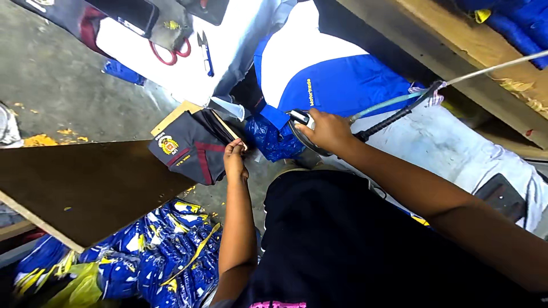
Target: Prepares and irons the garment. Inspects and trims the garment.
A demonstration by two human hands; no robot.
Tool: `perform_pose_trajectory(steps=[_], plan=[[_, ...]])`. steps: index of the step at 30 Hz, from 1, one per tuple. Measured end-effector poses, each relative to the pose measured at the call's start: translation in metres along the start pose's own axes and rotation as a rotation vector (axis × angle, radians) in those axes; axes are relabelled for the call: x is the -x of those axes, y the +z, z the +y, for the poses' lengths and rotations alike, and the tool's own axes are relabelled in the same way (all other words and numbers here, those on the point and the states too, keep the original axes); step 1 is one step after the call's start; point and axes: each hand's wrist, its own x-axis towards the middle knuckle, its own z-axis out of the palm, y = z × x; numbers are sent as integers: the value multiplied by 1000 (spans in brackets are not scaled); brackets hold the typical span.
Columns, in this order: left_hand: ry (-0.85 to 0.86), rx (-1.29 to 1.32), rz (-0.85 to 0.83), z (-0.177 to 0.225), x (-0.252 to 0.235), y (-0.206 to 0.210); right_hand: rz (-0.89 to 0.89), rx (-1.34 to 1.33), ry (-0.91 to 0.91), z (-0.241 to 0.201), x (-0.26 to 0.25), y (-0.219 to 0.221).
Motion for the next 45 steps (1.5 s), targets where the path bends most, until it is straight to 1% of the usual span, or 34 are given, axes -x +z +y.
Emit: perform_pose_trajectory(steps=[3,7,11,14,17,20,23,26,31,34,38,42,45], plan=[[35,-59,-49,11,-5,18,4,-9,-27,2,2,0],[19,-196,-197,22,-5,48,23,-30,-24,31,28,3],[-38,-259,-319,20,-5,70,58,-59,72,80,58,4],[-118,-297,-383,17,-2,76,46,-100,222,106,71,-7],[-171,-251,-361,19,2,84,78,-128,326,116,74,-14],[-200,-152,-315,16,-6,87,101,-131,366,116,61,-12],[-199,-107,-283,16,-12,89,133,-130,356,105,42,-15],[-178,-100,-318,8,-15,89,109,-156,400,88,17,-29],[-178,-79,-309,23,-3,88,145,-227,405,58,-32,-61],[-187,-93,-297,29,6,90,152,-235,372,53,-46,-72],[-184,-85,-271,26,9,93,110,-191,342,60,-32,-67],[-173,-89,-250,23,9,97,118,-152,290,89,6,-46],[-131,-113,-237,26,10,99,129,-165,313,116,41,-38]])
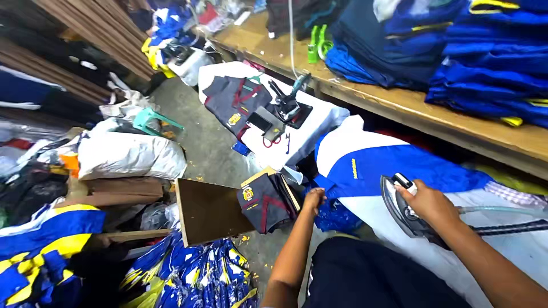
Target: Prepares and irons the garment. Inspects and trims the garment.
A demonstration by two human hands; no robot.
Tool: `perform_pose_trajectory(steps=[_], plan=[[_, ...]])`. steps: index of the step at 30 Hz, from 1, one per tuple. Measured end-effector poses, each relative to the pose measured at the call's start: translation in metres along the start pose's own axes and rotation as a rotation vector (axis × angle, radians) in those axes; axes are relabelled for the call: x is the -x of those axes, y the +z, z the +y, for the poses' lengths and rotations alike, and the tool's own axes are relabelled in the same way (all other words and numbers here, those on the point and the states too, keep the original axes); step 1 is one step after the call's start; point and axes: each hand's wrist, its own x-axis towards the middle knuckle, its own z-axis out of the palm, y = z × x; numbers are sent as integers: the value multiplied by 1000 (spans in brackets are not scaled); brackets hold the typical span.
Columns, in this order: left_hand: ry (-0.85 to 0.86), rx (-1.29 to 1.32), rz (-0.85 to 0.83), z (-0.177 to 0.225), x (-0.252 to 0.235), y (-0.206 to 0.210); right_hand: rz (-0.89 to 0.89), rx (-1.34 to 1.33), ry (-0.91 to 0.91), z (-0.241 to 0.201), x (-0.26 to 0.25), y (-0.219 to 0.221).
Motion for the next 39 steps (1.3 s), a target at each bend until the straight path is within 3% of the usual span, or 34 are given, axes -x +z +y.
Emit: perform_pose_trajectory(steps=[3,12,16,19,23,26,30,32,35,39], plan=[[35,-46,6,1,-1,-2,32,-51,66,42,23,-5],[26,36,41,-12,-10,14,289,-229,534,207,68,-22],[-15,85,56,-5,-4,24,416,-303,687,253,72,-42],[-35,111,14,-3,-8,29,416,-300,721,275,70,-53],[-13,271,3,-6,-17,32,455,-79,699,265,71,-56],[-46,418,-26,-1,-16,32,552,54,429,229,55,-46],[-70,643,-44,19,-5,31,315,53,91,172,2,-3],[-55,684,-24,31,-1,29,297,55,-24,161,-35,24],[-38,692,-6,45,2,17,364,66,-69,163,-88,39],[-41,652,11,61,-9,-6,416,91,35,170,-124,10]])
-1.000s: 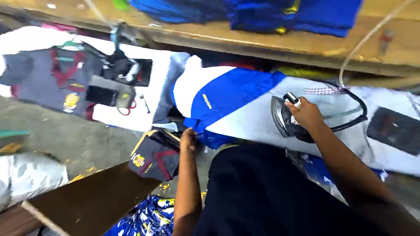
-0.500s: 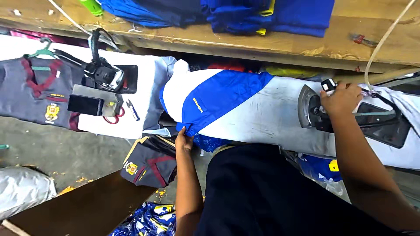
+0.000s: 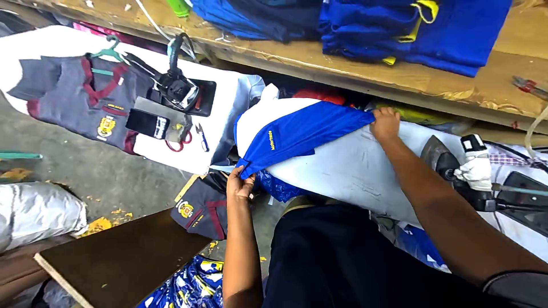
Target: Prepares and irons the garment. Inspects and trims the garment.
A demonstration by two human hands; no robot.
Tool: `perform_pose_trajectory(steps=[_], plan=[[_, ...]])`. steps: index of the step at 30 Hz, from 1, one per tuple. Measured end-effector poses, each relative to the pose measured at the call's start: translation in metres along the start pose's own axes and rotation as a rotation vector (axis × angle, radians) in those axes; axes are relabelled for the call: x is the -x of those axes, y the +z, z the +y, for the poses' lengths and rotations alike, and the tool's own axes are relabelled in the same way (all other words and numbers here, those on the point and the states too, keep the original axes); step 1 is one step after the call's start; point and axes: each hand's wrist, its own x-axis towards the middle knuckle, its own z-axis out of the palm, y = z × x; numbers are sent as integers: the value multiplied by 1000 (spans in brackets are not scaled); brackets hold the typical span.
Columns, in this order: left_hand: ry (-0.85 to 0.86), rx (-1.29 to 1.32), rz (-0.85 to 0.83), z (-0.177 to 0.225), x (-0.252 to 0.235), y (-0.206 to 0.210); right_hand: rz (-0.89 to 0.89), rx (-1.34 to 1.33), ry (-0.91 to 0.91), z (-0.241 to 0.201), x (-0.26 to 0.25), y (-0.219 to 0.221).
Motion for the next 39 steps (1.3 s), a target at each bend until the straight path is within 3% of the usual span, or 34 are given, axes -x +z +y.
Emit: perform_pose_trajectory(steps=[2,5,11,15,18,22,25,27,29,32,35,39], plan=[[0,-34,9,9,-11,-9,-15,20,58,9,-9,-7],[6,-112,21,19,-34,-23,47,5,-22,8,11,-25],[-24,-125,47,29,-83,-64,88,-42,-296,-14,140,-64],[55,-54,127,33,-95,-69,111,-83,-349,-57,221,-76],[153,67,189,35,-109,-75,-138,-51,-321,-90,248,-63],[130,88,269,25,-114,-72,-945,48,-16,-99,215,-42],[39,-150,313,11,-93,-72,-1093,-28,-4,-94,186,-48],[99,-357,319,-10,-74,-72,-1048,-149,13,-88,162,-63],[341,-577,321,-42,-54,-71,-818,-184,48,-74,136,-72],[665,-987,-48,-79,4,-64,-415,-168,192,-48,85,-82],[902,-1332,-370,-119,56,-37,-131,-436,388,-17,32,-72],[944,-1588,-817,-178,98,0,-114,-758,488,-1,-17,-37]])
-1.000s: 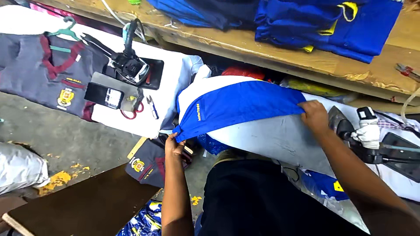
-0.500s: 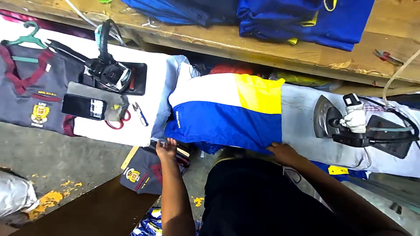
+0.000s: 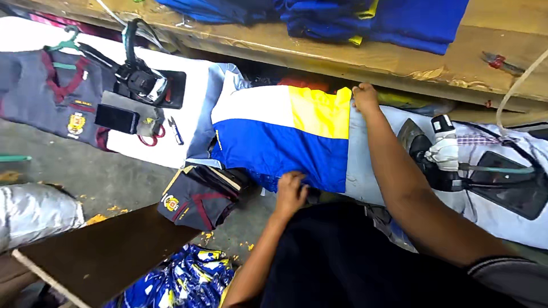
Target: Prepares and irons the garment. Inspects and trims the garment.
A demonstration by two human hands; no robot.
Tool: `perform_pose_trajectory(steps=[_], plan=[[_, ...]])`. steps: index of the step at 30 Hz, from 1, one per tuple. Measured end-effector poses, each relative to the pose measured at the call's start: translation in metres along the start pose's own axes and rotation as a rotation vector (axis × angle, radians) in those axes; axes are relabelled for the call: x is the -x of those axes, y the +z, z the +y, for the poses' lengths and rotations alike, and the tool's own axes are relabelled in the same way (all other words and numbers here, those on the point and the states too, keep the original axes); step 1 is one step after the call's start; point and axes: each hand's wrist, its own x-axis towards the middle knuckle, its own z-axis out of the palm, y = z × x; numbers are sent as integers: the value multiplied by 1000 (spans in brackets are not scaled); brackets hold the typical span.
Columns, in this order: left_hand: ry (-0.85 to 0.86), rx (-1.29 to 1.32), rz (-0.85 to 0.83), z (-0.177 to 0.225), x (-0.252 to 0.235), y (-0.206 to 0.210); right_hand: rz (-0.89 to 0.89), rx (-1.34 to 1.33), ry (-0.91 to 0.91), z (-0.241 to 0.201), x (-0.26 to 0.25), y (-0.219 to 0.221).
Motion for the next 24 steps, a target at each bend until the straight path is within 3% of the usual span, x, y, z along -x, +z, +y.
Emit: perform_pose_trajectory(steps=[3,5,8,13,16,24], plan=[[54,-60,-277,32,-9,31,-100,-33,-1,-7,2,8],[69,-101,-346,42,-11,49,-129,-85,-42,-3,12,6],[45,-138,-342,46,-10,68,-190,-5,-63,6,25,-2],[17,-155,-216,42,-7,89,13,399,-169,9,12,-6],[26,-174,-179,39,-9,91,-43,582,-175,6,1,8],[104,-139,-206,60,-17,109,53,566,-122,15,-2,10]])
